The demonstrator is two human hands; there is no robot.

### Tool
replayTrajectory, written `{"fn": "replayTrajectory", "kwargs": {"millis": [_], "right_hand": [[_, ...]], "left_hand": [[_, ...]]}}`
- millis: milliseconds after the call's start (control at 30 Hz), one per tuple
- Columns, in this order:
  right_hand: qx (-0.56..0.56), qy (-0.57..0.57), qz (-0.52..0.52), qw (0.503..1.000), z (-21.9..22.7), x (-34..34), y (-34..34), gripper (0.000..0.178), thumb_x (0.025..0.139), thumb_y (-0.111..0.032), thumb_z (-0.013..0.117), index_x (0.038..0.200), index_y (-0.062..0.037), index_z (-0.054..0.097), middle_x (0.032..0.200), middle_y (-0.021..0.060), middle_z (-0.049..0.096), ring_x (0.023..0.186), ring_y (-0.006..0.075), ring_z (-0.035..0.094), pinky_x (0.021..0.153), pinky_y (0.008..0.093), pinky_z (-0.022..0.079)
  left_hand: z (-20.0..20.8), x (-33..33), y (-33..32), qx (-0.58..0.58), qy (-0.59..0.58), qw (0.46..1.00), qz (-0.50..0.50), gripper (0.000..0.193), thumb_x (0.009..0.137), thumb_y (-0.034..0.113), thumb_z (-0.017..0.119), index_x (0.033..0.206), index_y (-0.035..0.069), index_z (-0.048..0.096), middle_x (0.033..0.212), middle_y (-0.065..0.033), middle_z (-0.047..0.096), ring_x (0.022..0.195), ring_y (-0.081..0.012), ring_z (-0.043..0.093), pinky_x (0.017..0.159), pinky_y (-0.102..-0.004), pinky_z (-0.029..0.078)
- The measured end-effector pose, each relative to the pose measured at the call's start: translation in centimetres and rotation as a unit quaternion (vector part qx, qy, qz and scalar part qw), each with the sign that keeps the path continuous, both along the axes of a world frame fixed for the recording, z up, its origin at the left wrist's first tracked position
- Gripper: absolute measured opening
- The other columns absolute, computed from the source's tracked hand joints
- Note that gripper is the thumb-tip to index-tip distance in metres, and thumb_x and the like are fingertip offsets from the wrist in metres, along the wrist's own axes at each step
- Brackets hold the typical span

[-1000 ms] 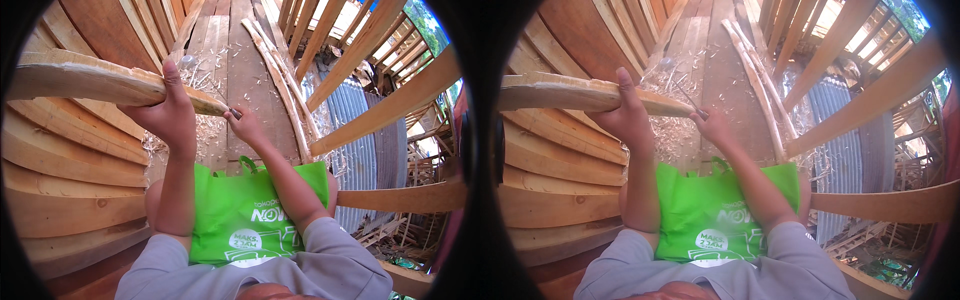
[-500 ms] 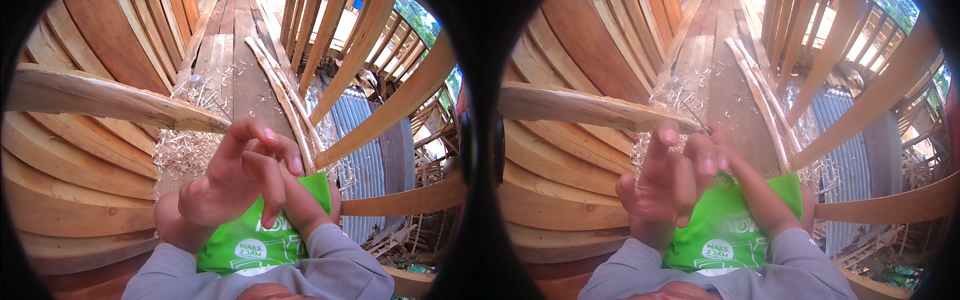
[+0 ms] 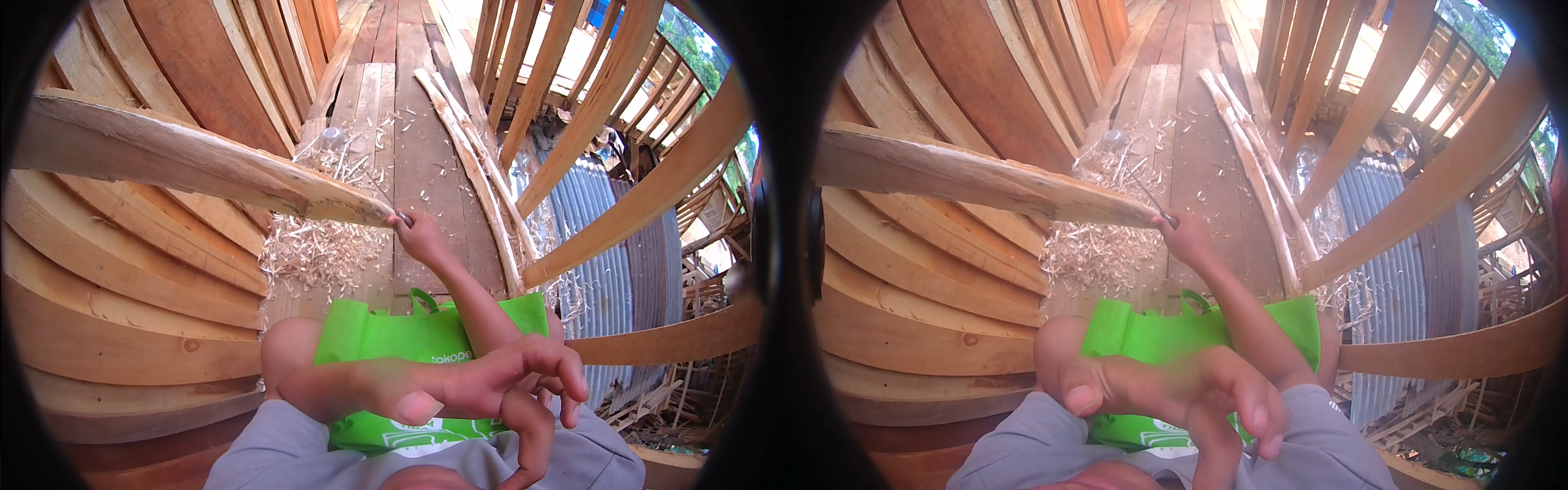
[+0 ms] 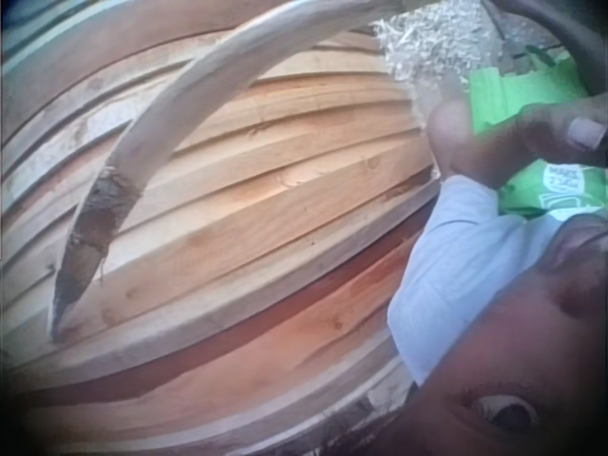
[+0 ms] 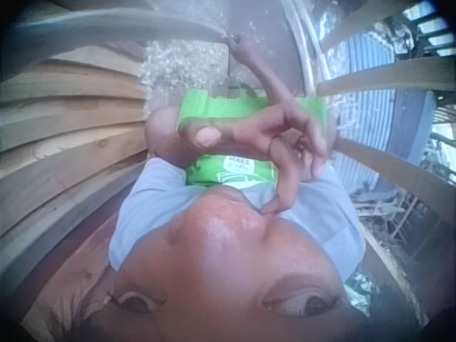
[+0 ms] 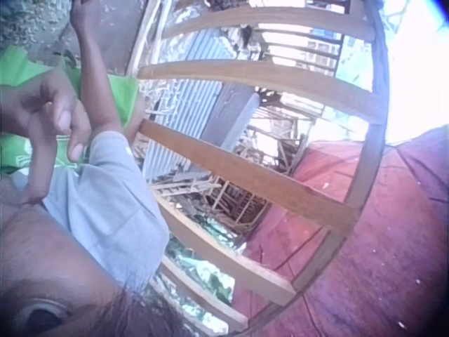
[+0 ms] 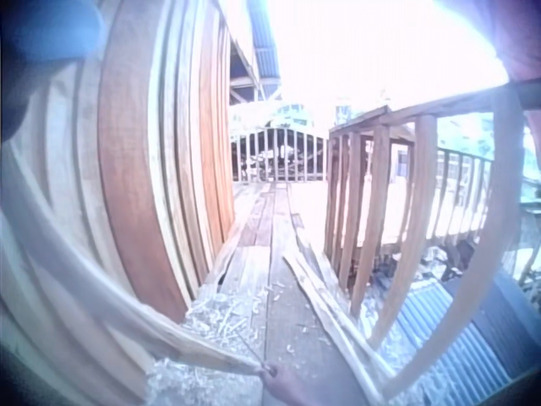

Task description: The person carves a long wooden stick using a small knife, holding the stick with the left hand and shaving thin curls of wood with the right hand. The person sits on a wooden floor with a green bag on the lap, and wood shavings accumulate on the floor.

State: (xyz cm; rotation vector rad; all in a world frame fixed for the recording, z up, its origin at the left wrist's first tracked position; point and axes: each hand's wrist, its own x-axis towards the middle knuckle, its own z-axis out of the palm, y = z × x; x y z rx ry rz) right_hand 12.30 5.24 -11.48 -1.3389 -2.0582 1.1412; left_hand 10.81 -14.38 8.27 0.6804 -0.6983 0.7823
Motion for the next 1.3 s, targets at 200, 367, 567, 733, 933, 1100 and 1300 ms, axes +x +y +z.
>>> {"fn": "replayTrajectory", "kwargs": {"millis": [200, 367, 567, 733, 933, 1100, 1300], "right_hand": [[-0.009, -0.002, 0.007, 1.0, 0.3, -0.3, -0.2, 0.044, 0.096, -0.047, 0.058, 0.117, -0.0106, 0.071, 0.083, 0.0134, 0.069, 0.082, 0.027, 0.068, 0.075, 0.0415, 0.05], [0.001, -0.008, 0.0, 1.0, -0.1, 0.0, 0.3, 0.045, 0.096, -0.049, 0.058, 0.118, -0.011, 0.071, 0.08, 0.0126, 0.068, 0.079, 0.0264, 0.067, 0.074, 0.0404, 0.05], [0.002, 0.003, 0.004, 1.0, -1.2, -0.3, 0.7, 0.047, 0.095, -0.052, 0.058, 0.114, -0.0119, 0.073, 0.075, 0.0121, 0.067, 0.075, 0.0266, 0.067, 0.071, 0.0418, 0.05], [0.004, 0.001, 0.004, 1.0, -1.3, -0.3, 0.5, 0.047, 0.095, -0.052, 0.057, 0.112, -0.0115, 0.073, 0.074, 0.0113, 0.067, 0.073, 0.0264, 0.067, 0.07, 0.0421, 0.05], [-0.002, -0.003, 0.012, 1.0, -0.8, -0.1, 0.5, 0.047, 0.095, -0.052, 0.057, 0.11, -0.0111, 0.074, 0.075, 0.011, 0.067, 0.074, 0.0263, 0.066, 0.07, 0.0418, 0.05], [0.0, 0.009, 0.012, 1.0, -1.1, -0.2, 0.7, 0.049, 0.094, -0.054, 0.058, 0.111, -0.0099, 0.073, 0.072, 0.0114, 0.064, 0.071, 0.0245, 0.063, 0.068, 0.0409, 0.048], [0.009, 0.033, 0.014, 0.999, -2.2, -0.5, 0.9, 0.053, 0.095, -0.056, 0.058, 0.111, -0.0079, 0.071, 0.066, 0.0127, 0.058, 0.062, 0.022, 0.056, 0.062, 0.0403, 0.045]], "left_hand": [[-0.9, -0.2, -0.5, -0.027, -0.014, 0.999, -0.016, 0.1, 0.078, 0.056, 0.067, 0.144, -0.006, 0.025, 0.104, -0.0201, 0.059, 0.091, -0.0252, 0.064, 0.077, -0.0324, 0.051], [-1.2, -1.6, 1.2, 0.111, 0.114, 0.987, 0.037, 0.105, 0.081, 0.072, 0.053, 0.146, -0.003, 0.018, 0.098, -0.0174, 0.061, 0.097, -0.025, 0.059, 0.1, -0.04, 0.027], [3.8, -4.4, -0.6, -0.081, 0.277, 0.957, -0.036, 0.099, 0.075, 0.053, 0.067, 0.141, -0.009, 0.027, 0.099, -0.0193, 0.059, 0.085, -0.0235, 0.062, 0.074, -0.0314, 0.046], [0.3, -3.1, -1.6, -0.127, 0.136, 0.982, -0.034, 0.093, 0.073, 0.044, 0.069, 0.137, -0.013, 0.031, 0.097, -0.0206, 0.059, 0.081, -0.022, 0.062, 0.065, -0.0271, 0.049], [2.0, -3.9, 0.4, -0.051, 0.209, 0.975, -0.059, 0.101, 0.077, 0.059, 0.061, 0.143, -0.007, 0.024, 0.098, -0.0196, 0.059, 0.089, -0.0246, 0.06, 0.086, -0.0355, 0.041], [0.7, -3.7, 1.5, 0.061, 0.242, 0.966, -0.06, 0.102, 0.08, 0.065, 0.057, 0.145, -0.006, 0.021, 0.099, -0.0177, 0.058, 0.091, -0.0245, 0.058, 0.09, -0.0352, 0.039], [0.4, -3.3, 0.7, -0.015, 0.147, 0.988, -0.051, 0.097, 0.072, 0.05, 0.068, 0.139, -0.01, 0.031, 0.112, -0.0248, 0.054, 0.085, -0.0231, 0.062, 0.072, -0.0297, 0.047]]}}
